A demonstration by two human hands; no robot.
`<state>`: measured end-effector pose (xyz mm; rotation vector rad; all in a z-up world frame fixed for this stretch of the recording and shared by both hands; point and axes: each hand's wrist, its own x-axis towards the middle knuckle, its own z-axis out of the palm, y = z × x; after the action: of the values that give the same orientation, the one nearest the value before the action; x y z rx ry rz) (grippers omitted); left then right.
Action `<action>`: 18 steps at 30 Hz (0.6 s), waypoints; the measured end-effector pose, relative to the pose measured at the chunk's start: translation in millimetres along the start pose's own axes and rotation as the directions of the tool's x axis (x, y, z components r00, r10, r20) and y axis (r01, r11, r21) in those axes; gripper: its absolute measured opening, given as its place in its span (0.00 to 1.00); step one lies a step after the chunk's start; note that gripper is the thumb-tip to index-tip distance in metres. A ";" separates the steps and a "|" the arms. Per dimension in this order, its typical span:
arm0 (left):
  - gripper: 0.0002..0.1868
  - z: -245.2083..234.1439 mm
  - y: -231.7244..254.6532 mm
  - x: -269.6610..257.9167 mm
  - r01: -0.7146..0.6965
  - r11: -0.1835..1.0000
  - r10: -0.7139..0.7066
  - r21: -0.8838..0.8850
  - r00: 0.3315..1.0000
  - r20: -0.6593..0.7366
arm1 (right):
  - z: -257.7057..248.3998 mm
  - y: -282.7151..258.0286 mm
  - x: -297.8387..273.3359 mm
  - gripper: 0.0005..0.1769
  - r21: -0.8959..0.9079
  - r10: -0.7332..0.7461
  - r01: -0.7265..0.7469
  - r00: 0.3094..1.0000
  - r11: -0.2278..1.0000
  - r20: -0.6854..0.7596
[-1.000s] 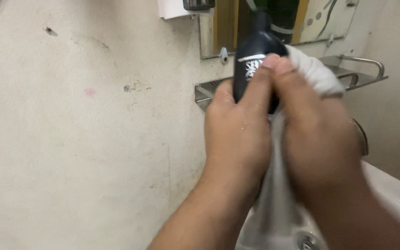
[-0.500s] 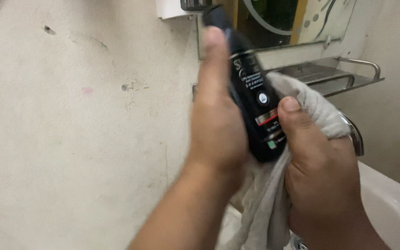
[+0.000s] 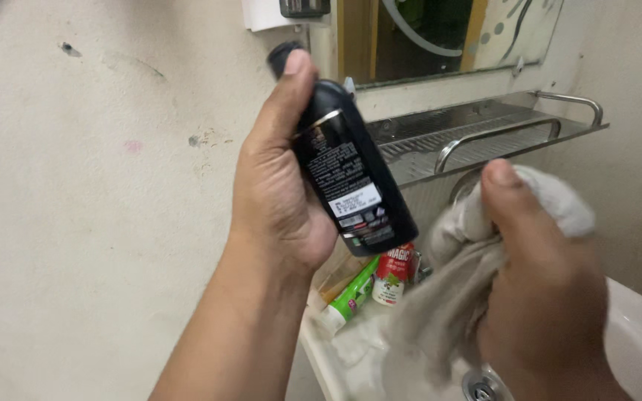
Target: The person hangs multiple pink sachets on a wall-mounted metal rack, then picks up a black shampoo bottle, rinses it under the tap, and wipes it dry with a cloth. The sachets remain hanging on the rack and the bottle is left clean and dry.
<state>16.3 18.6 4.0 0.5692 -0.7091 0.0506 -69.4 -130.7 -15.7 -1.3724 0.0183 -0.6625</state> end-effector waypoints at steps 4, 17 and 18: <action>0.16 4.9 -1.5 6.2 0.083 0.996 -0.088 -0.033 0.979 -0.182 | -7.1 10.3 -6.3 0.15 -0.196 -0.427 0.476 0.870 0.857 0.245; 0.29 78.3 -19.0 3.1 0.079 0.974 -0.058 0.215 0.993 -0.100 | 11.8 -28.8 9.8 0.23 -0.323 -0.380 0.479 0.867 0.817 0.323; 0.30 81.1 -16.8 3.6 0.051 0.969 -0.031 0.243 0.996 -0.081 | 12.8 -33.4 13.4 0.24 -0.305 -0.342 0.431 0.889 0.849 0.304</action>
<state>-25.8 -37.6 48.1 0.8148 -0.6194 0.1225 -67.6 -126.8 22.2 -1.8381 -0.3585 -0.8568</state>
